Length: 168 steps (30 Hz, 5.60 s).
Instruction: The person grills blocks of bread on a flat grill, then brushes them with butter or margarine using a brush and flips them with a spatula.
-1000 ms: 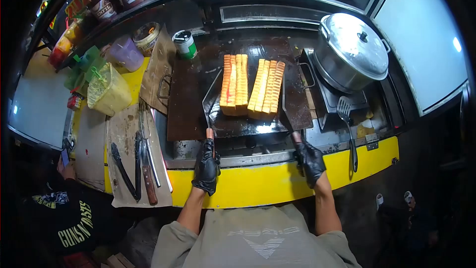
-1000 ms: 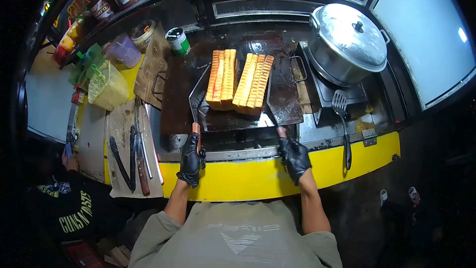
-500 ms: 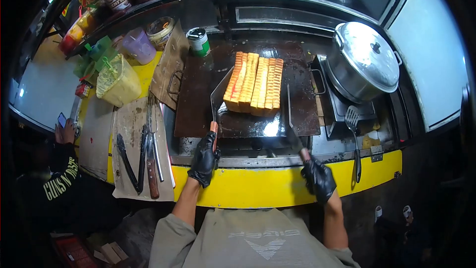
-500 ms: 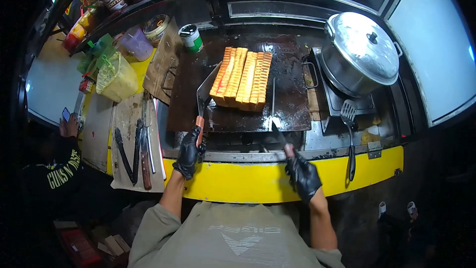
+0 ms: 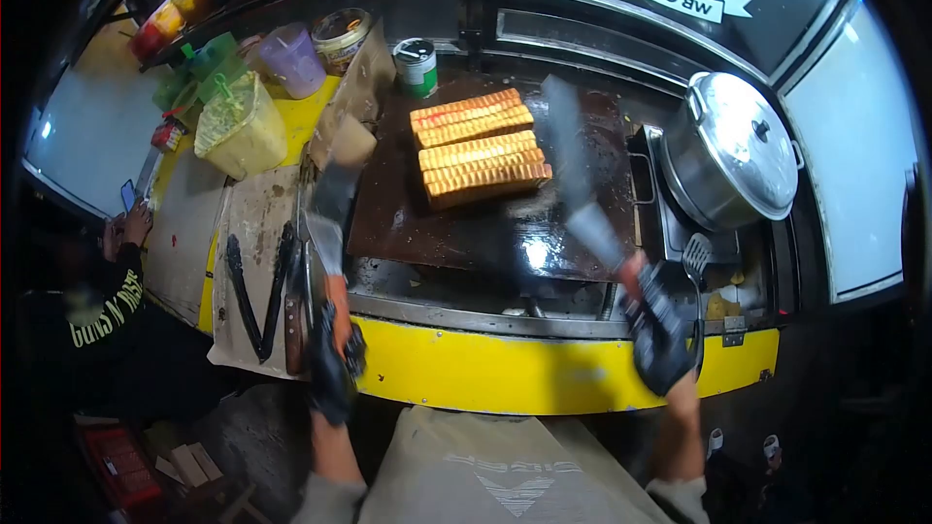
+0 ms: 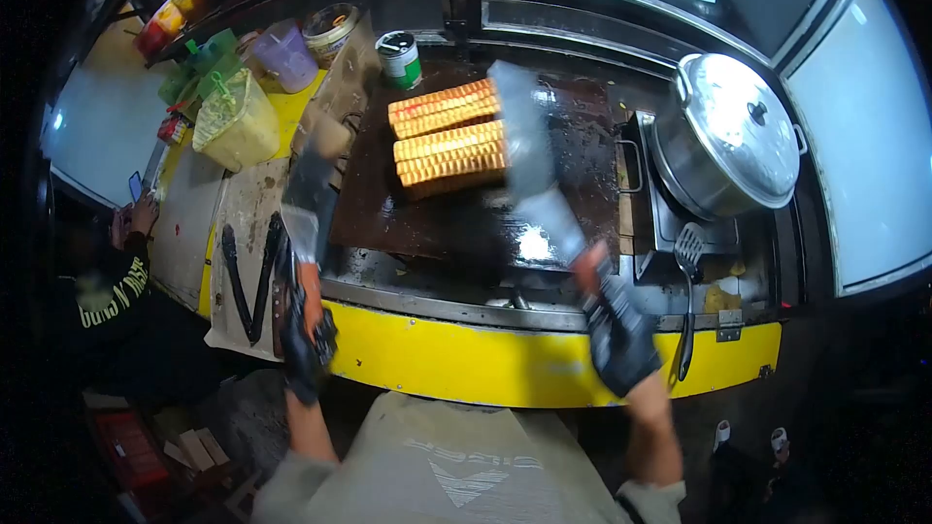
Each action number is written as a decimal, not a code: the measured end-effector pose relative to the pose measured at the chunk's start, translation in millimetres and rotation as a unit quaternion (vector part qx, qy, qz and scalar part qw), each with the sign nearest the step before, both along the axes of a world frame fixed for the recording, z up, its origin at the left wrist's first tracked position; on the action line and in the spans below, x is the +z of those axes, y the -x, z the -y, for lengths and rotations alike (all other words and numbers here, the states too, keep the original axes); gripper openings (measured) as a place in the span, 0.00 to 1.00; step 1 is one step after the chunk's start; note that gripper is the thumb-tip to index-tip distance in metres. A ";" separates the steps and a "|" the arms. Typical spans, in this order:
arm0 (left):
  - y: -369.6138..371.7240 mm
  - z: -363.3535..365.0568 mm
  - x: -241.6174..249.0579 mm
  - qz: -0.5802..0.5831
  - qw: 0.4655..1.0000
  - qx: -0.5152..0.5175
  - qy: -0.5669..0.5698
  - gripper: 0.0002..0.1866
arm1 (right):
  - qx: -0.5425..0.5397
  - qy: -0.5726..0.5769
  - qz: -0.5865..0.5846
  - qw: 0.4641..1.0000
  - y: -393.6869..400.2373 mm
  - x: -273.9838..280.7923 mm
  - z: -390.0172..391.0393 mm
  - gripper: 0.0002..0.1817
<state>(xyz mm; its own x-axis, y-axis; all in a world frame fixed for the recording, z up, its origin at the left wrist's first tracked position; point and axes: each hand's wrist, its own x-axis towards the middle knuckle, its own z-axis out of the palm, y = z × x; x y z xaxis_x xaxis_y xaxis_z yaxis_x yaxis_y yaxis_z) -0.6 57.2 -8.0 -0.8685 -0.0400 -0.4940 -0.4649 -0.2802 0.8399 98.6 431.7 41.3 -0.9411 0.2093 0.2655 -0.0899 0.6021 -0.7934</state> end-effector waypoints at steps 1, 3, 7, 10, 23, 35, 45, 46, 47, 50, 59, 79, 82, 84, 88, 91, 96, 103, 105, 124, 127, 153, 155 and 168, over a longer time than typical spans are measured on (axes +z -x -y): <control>-27.7 21.2 -33.5 0.047 0.996 0.009 -0.075 0.18 | -0.021 -0.127 0.068 0.989 27.1 17.3 -31.5 0.26; -64.6 2.7 -3.8 0.152 0.963 0.055 -0.217 0.18 | -0.043 -0.336 -0.048 0.939 95.4 21.5 -81.3 0.25; -108.2 -20.5 -13.7 0.225 0.803 -0.115 -0.540 0.22 | -0.069 -0.404 0.007 0.912 201.4 3.2 -125.0 0.19; -95.7 -72.1 22.6 0.239 0.930 -0.057 -0.273 0.22 | -0.031 -0.419 0.022 0.907 258.4 -8.2 -121.8 0.14; 10.2 -85.6 -9.9 0.079 0.992 -0.088 -0.047 0.20 | 0.010 -0.510 0.036 0.859 96.3 -15.7 -83.3 0.22; 15.4 -57.2 -25.0 0.085 0.984 -0.137 -0.082 0.15 | 0.001 -0.369 -0.079 0.926 -17.9 -6.4 -43.0 0.20; 24.3 -42.4 -15.4 0.041 0.982 -0.185 0.003 0.23 | 0.128 -0.363 -0.050 0.922 59.2 -74.9 -14.9 0.33; 23.4 -43.6 -14.8 0.003 0.984 -0.177 0.022 0.23 | 0.138 -0.379 -0.060 0.913 57.9 -66.3 -8.5 0.32; 24.8 -41.7 -15.3 -0.001 0.984 -0.177 0.022 0.23 | 0.137 -0.380 -0.064 0.913 60.5 -67.6 -8.7 0.32; 28.1 -36.0 -30.2 0.010 0.976 -0.217 -0.014 0.24 | 0.136 -0.373 -0.036 0.917 60.2 -68.5 -12.7 0.33; 53.7 -56.5 -39.6 -0.156 0.957 -0.246 -0.007 0.31 | 0.033 -0.030 0.163 0.986 -16.6 22.3 -92.9 0.22; 87.2 -97.8 -19.4 0.023 0.974 -0.224 0.000 0.23 | 0.209 -0.199 0.200 0.936 215.4 -49.1 -122.5 0.26; 110.4 -116.8 -22.4 0.028 0.970 -0.243 -0.017 0.29 | 0.155 -0.256 0.161 0.941 231.6 -34.6 -139.5 0.25; 119.7 -130.7 -23.6 0.049 0.961 -0.268 -0.042 0.32 | 0.135 -0.293 0.157 0.933 244.7 -27.6 -151.5 0.24; 123.6 -153.1 -22.8 -0.089 0.959 -0.265 -0.052 0.32 | 0.094 -0.388 0.090 0.913 249.0 -12.9 -158.8 0.22; 103.8 -151.9 -8.7 -0.048 0.965 -0.255 -0.047 0.32 | 0.091 -0.390 0.070 0.914 237.8 -7.7 -156.6 0.21; 79.3 -142.9 -41.4 -0.124 0.975 -0.178 -0.045 0.29 | 0.075 -0.413 0.057 0.906 220.3 8.7 -143.4 0.19; 46.2 -123.4 -45.1 -0.015 0.989 -0.127 -0.072 0.16 | 0.057 -0.455 0.081 0.885 203.8 29.1 -117.4 0.18; 41.3 -117.8 -52.8 -0.010 0.987 -0.140 -0.084 0.16 | 0.060 -0.465 0.072 0.880 197.5 35.4 -111.0 0.19; 38.9 -105.4 -38.5 -0.173 0.967 -0.186 0.031 0.28 | -0.113 -0.361 0.031 0.925 161.4 3.6 -73.7 0.14; 43.8 -103.1 -40.6 -0.219 0.946 -0.212 0.110 0.28 | -0.106 -0.114 -0.035 0.987 135.9 -43.3 -80.0 0.18; 5.6 -120.3 -48.2 0.031 0.980 -0.191 0.033 0.27 | -0.163 0.335 0.336 0.865 27.1 -14.7 1.4 0.27; 9.7 -111.7 -35.7 -0.054 0.982 -0.183 -0.015 0.26 | -0.150 0.384 0.294 0.862 21.3 -8.1 -0.9 0.25; 24.4 -135.7 -12.7 -0.127 0.976 -0.174 0.000 0.16 | -0.106 0.404 0.234 0.878 33.8 31.6 -4.8 0.21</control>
<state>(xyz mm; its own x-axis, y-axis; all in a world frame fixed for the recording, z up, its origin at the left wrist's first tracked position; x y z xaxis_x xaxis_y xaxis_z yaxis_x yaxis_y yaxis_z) -25.0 192.9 -20.7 -0.9238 0.2801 -0.2610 -0.3088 -0.1422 0.9404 64.7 436.5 73.0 -0.8253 0.3345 -0.4550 0.4052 -0.2103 -0.8897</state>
